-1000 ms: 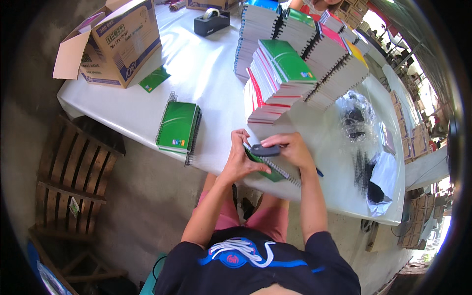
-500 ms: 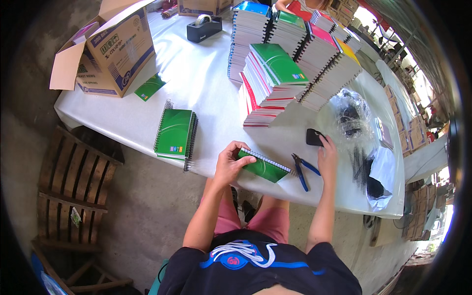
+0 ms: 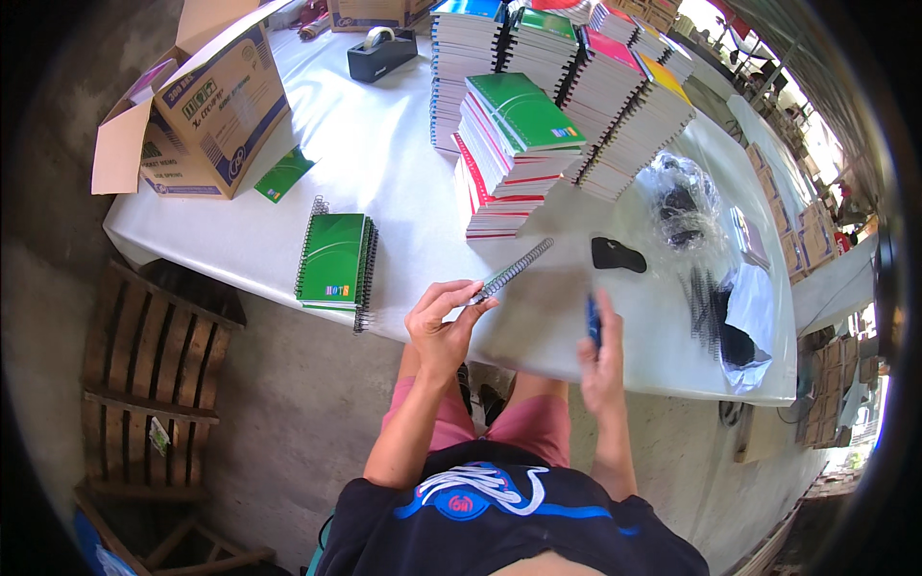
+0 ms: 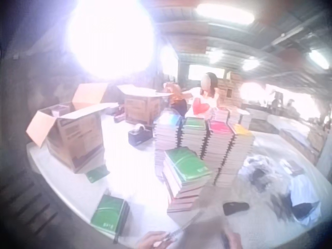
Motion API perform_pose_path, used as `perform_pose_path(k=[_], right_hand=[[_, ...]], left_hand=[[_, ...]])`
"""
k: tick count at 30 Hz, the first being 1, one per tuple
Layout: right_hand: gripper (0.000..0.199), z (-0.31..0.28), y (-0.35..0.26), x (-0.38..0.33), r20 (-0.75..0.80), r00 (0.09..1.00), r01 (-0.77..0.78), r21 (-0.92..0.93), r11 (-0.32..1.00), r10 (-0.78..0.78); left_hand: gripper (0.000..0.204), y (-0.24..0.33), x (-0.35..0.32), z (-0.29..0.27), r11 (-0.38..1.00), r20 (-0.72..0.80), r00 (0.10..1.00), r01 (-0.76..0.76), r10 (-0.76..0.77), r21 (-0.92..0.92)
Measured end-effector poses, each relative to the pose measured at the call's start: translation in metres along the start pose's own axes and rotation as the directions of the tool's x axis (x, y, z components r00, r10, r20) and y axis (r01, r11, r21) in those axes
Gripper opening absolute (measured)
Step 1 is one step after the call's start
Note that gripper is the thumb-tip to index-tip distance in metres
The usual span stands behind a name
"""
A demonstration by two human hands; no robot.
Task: The person processes notebooks by picking one from a stack, trimming a plastic spiral binding with pliers, and then placing the notebook onto a separate pile.
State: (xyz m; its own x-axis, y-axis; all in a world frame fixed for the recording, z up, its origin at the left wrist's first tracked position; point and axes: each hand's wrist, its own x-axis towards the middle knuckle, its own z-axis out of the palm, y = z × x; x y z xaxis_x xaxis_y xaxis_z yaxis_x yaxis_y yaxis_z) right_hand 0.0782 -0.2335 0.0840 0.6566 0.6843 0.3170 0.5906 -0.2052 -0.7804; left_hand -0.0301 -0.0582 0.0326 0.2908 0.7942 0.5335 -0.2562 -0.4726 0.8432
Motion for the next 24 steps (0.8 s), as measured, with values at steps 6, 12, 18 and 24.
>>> perform_pose_path(k=[6,12,18,24], right_hand=[[0.046,0.008,-0.051,-0.002,0.207,0.947,0.298,-0.276,0.914,-0.246],[0.044,0.013,-0.051,0.0,0.217,0.949,0.281,-0.248,0.927,-0.23],[0.045,0.004,-0.043,0.002,0.505,0.863,-0.148,0.233,0.961,0.011],[0.047,0.02,-0.031,-0.01,0.625,0.776,-0.486,0.497,0.719,0.092]], left_hand=[[0.024,0.021,0.005,0.0,0.988,-0.029,0.99,-0.134,0.137,0.079],[0.029,0.017,0.003,-0.003,0.981,-0.047,0.983,-0.172,0.177,0.093],[0.025,0.021,0.002,-0.004,0.95,-0.033,0.963,-0.259,0.269,0.174],[0.025,0.02,0.003,0.0,0.946,-0.134,0.949,-0.256,0.285,0.2]])
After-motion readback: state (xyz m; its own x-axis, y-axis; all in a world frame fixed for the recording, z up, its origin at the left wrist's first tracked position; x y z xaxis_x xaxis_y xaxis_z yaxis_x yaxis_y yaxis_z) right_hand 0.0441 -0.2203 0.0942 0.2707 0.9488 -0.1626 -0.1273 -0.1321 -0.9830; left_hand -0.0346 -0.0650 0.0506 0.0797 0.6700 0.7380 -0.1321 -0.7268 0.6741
